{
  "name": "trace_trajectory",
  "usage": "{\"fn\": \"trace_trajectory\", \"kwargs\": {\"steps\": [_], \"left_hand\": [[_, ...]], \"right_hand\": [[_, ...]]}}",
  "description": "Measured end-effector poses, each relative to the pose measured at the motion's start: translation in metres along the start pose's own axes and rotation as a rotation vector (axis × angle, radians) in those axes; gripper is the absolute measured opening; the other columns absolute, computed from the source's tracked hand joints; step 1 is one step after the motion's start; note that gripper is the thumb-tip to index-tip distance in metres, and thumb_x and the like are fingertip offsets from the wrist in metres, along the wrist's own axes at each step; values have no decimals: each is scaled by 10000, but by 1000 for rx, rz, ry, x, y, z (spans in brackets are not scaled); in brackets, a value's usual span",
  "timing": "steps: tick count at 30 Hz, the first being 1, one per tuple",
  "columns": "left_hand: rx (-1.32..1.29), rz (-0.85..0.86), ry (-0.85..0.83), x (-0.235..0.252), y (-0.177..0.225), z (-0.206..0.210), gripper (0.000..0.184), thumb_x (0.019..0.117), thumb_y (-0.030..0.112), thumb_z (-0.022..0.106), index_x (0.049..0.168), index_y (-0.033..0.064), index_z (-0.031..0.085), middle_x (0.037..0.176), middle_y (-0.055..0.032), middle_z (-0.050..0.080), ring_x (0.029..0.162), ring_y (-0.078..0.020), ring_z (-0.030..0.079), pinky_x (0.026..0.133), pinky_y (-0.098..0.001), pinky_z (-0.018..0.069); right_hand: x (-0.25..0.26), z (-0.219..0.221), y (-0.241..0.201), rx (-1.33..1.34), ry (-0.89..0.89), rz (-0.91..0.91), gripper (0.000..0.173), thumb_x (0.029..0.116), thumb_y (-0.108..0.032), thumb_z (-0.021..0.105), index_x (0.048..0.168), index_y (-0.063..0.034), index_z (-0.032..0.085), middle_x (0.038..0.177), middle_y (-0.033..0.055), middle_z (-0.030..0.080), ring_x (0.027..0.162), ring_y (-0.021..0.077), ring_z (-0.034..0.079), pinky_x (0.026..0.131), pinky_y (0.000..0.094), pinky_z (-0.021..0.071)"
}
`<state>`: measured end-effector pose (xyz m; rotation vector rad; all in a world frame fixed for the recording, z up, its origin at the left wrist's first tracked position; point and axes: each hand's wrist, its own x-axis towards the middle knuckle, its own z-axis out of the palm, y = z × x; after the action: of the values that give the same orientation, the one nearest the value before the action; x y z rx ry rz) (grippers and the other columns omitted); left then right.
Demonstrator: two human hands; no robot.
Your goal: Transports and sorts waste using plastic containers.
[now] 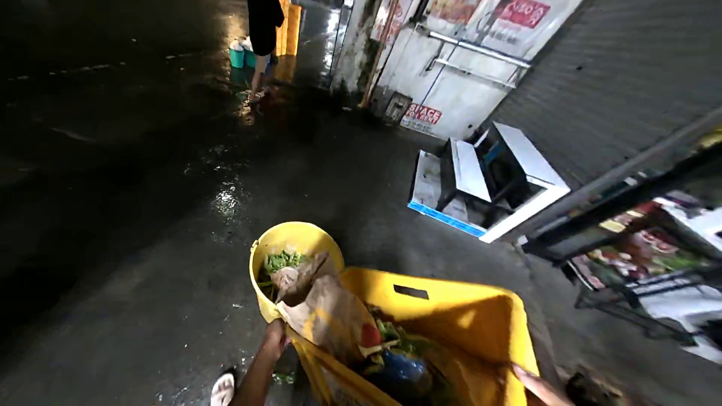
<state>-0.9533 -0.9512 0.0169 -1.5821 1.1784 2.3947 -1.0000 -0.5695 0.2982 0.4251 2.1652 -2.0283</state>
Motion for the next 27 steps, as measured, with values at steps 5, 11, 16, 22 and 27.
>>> {"fn": "trace_trajectory", "kwargs": {"steps": [5,11,16,22,27], "left_hand": [[134,172,76,36,61,0,545,1085,221,499,1523,-59,339,1470,-316,468,1341,-430,481,1097,-577,396],[210,224,234,52,168,-59,641,1086,228,504,1580,-64,217,1555,-360,336,1425,-484,381,1150,-590,342],[216,532,-187,10,248,-33,456,1075,130,465,1468,-98,426,1480,-277,491,1370,-335,495,1145,-461,409],[498,656,-472,-41,298,-9,548,1103,290,384,1538,-43,376,1566,-255,405,1454,-327,412,1197,-462,345],[676,745,-163,16,317,-16,544,1108,299,368,1500,-78,387,1447,-304,499,1349,-385,513,1132,-502,417]], "right_hand": [[35,140,-22,-123,64,-17,107,1022,-34,536,1128,-31,549,757,-20,619,537,11,559,484,165,490],[79,255,-60,-277,14,-63,479,1009,-68,583,1456,-15,419,1083,91,660,793,114,699,680,282,614],[112,368,-80,-528,-61,-48,768,949,-176,732,1553,-25,283,1379,219,547,1170,246,625,963,406,548],[155,507,-80,-793,-98,-44,984,936,-261,763,1572,81,94,1509,356,382,1395,416,454,1143,495,404],[183,598,-60,-1052,-189,18,984,975,-343,703,1555,111,50,1496,384,369,1324,440,532,1088,498,463]]}}
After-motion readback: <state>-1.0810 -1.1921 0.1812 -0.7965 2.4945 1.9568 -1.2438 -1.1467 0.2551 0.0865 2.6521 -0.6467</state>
